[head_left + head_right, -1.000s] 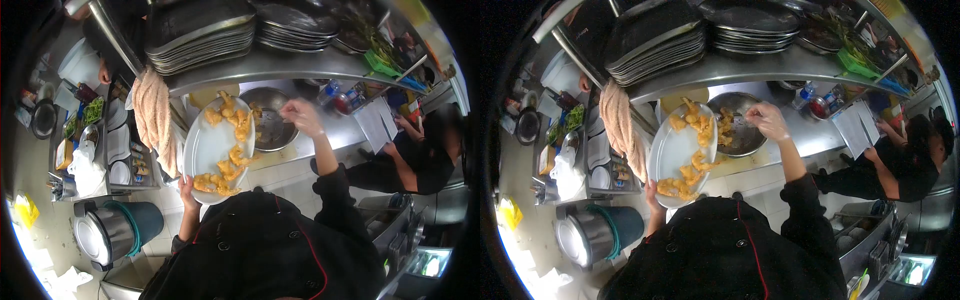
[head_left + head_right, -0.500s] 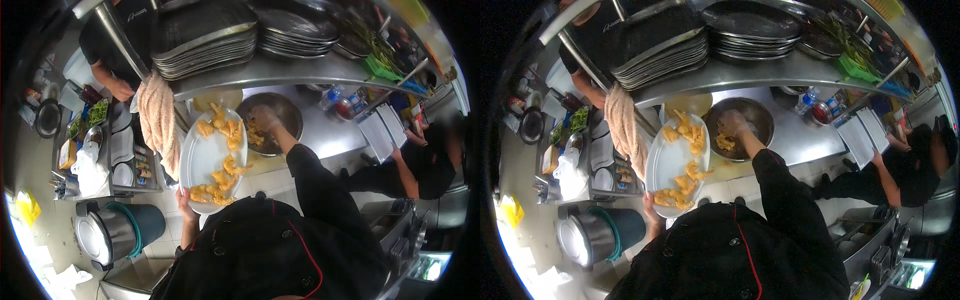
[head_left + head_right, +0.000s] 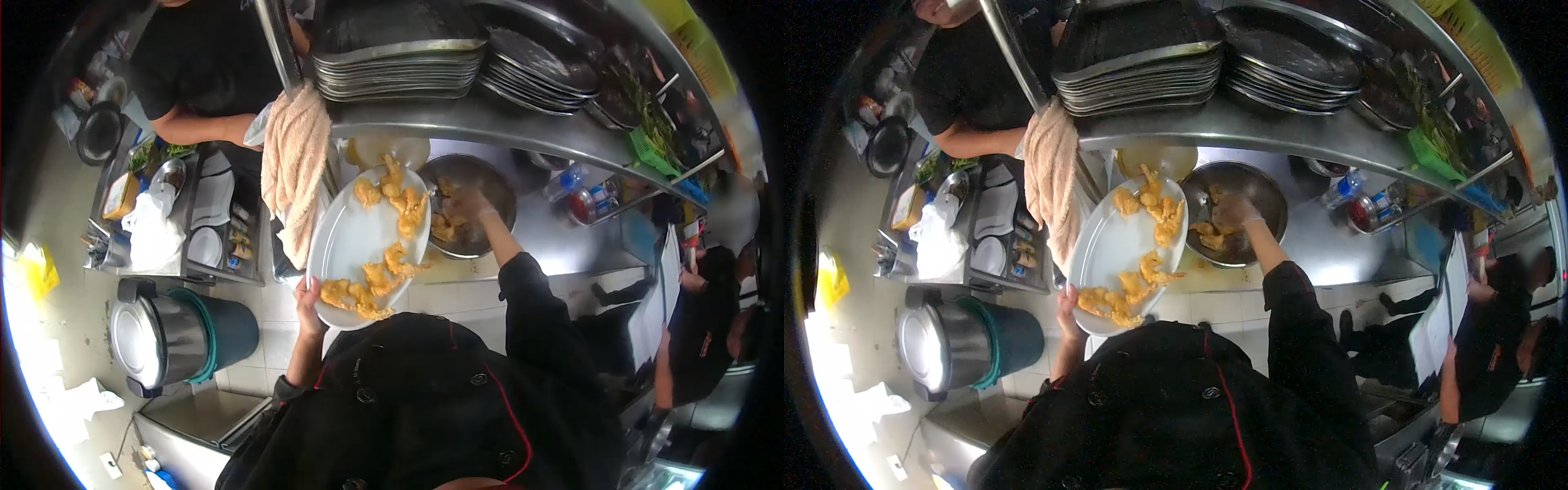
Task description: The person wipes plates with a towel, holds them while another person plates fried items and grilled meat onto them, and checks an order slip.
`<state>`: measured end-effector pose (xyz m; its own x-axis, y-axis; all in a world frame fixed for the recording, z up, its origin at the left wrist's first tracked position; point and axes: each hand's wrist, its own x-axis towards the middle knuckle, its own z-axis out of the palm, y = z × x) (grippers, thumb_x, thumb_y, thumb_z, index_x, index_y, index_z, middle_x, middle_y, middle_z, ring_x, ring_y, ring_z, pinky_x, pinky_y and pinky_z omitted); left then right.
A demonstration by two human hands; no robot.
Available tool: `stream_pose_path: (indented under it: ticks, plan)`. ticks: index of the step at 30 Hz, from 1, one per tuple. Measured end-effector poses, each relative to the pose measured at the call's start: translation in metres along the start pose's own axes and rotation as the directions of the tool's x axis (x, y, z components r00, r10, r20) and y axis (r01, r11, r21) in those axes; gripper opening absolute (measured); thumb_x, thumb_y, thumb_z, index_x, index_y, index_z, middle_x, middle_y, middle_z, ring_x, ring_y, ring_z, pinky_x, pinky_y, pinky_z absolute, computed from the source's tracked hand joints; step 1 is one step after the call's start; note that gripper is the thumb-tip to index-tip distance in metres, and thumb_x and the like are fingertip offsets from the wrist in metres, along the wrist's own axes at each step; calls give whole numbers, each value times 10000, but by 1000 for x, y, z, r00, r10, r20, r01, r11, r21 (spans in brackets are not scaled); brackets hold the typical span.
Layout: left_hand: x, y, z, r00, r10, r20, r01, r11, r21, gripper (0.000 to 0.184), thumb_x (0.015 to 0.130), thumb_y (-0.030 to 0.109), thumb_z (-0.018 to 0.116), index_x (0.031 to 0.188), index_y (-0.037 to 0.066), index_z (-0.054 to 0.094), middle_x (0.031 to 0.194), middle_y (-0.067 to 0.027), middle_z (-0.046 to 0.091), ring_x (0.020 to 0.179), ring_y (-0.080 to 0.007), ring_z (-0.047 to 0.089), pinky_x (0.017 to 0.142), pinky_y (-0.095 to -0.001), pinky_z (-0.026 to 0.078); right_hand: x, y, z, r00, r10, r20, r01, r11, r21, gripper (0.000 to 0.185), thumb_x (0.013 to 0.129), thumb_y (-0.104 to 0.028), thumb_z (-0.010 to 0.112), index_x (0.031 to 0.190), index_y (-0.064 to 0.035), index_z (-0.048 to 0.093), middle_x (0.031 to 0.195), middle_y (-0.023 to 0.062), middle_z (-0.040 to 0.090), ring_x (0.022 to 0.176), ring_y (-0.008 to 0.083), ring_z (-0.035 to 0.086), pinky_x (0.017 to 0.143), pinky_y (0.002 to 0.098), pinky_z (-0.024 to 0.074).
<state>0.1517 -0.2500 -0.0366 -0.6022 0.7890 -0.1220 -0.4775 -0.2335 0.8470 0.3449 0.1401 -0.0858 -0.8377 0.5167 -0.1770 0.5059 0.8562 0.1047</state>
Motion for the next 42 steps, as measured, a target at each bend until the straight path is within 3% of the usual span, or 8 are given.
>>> stream_pose_path:
  ticks: [3, 5, 7, 14, 19, 29, 38, 42]
  plan:
    - [5, 3, 6, 1000, -27, -6, 27, 999, -23, 419, 848, 327, 539, 1079, -23, 527, 916, -94, 611, 808, -175, 596, 734, -289, 472, -46, 11, -72, 927, 167, -335, -73, 958, 276, 186, 699, -195, 674, 838, -72, 675, 887, 162, 644, 792, 234, 637, 701, 364, 489]
    - [8, -1, 5, 999, -53, -9, 53, 998, -19, 417, 844, 331, 540, 1070, -18, 518, 899, -99, 604, 804, -186, 594, 732, -304, 475, -79, -4, -140, 924, 324, -201, -79, 678, 731, 181, 730, -184, 681, 842, -42, 666, 842, 153, 643, 697, 193, 647, 622, 323, 505]
    - [14, -9, -1, 994, -108, 17, 107, 994, 30, 416, 836, 338, 542, 1053, -14, 498, 883, -111, 585, 817, -212, 588, 737, -338, 479, -108, -27, -194, 886, 289, -362, 165, 533, 830, 150, 773, -157, 654, 859, -34, 664, 809, 135, 642, 626, 161, 642, 580, 274, 510]
    - [26, -19, 40, 965, -199, 169, 209, 977, -41, 389, 842, 289, 574, 1052, -35, 535, 924, -117, 614, 831, -191, 606, 746, -302, 483, -88, -103, -247, 756, -252, -604, 571, 705, 421, 164, 751, -168, 632, 845, -39, 666, 783, 115, 646, 721, 248, 631, 694, 344, 491]
    - [32, -25, 45, 933, -264, 246, 267, 964, 22, 450, 846, 333, 557, 1079, -46, 493, 926, -176, 598, 838, -266, 612, 764, -374, 501, -43, -113, -207, 944, -228, -238, 328, 705, 628, 146, 683, -163, 666, 760, -39, 655, 773, 119, 637, 770, 266, 606, 728, 339, 465]
    - [21, -20, 50, 962, -241, 131, 244, 970, -6, 411, 865, 306, 544, 1107, -23, 497, 939, -130, 600, 868, -213, 593, 764, -330, 480, -43, -90, -205, 967, -100, -234, 229, 740, 632, 161, 726, -157, 634, 820, -31, 662, 794, 135, 653, 764, 268, 626, 718, 351, 475]
    - [13, -21, 20, 989, -145, 31, 143, 988, 48, 408, 866, 303, 521, 1105, -27, 492, 936, -139, 595, 825, -229, 596, 747, -344, 485, -87, -51, -199, 800, 129, -585, 225, 840, 493, 294, 850, -338, 546, 868, -62, 645, 805, 146, 632, 796, 316, 594, 745, 402, 457]
    - [-1, -12, 1, 992, -121, -47, 122, 992, 34, 403, 861, 335, 523, 1074, -7, 503, 941, -135, 589, 828, -228, 585, 752, -353, 480, -75, -5, -126, 891, 213, -402, 31, 852, 522, 194, 839, -221, 513, 903, -82, 631, 857, 143, 624, 857, 328, 577, 799, 423, 440]
